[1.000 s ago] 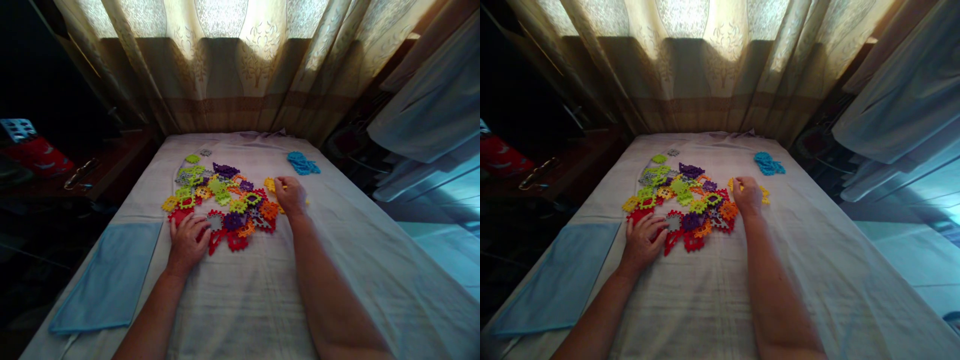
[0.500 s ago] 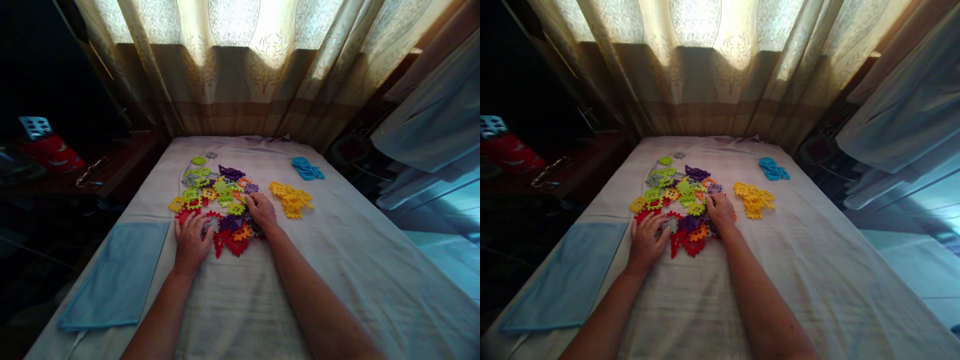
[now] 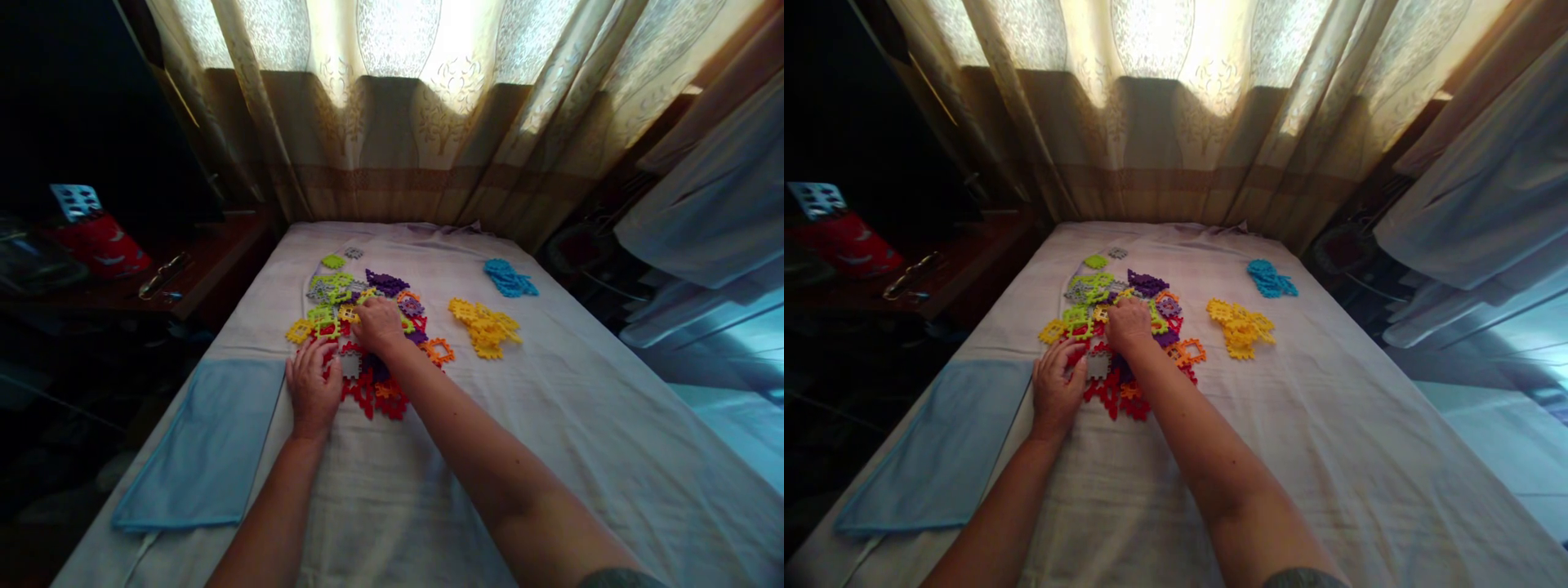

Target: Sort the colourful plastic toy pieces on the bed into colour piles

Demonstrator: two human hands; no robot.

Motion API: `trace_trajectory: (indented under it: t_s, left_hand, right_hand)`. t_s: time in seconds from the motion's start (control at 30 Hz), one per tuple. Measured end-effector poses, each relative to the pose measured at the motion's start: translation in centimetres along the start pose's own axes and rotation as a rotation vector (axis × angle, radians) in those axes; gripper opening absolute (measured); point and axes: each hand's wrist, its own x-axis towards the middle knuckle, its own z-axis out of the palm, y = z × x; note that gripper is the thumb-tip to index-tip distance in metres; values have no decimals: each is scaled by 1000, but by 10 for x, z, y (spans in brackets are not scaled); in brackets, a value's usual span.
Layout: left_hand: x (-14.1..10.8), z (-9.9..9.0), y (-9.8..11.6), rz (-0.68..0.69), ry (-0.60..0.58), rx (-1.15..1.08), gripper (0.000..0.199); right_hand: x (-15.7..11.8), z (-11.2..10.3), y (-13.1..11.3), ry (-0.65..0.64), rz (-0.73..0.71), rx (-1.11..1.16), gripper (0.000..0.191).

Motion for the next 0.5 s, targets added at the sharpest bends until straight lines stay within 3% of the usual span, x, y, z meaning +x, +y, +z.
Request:
trace_trajectory:
  t_s: [0.13,0.3,0.5]
  left_hand:
    - [0,1,-2,4,-3,-1,23]
    - [-1,2,-1,13,7,-11,24]
    - [0,1,-1,16,-14,3,24]
  right_hand:
    - [6,7,-7,-41,-27,-73,30]
    - [1,5,1,19,-20,-26,31]
    - [-15,-2,36,275,197,382,26]
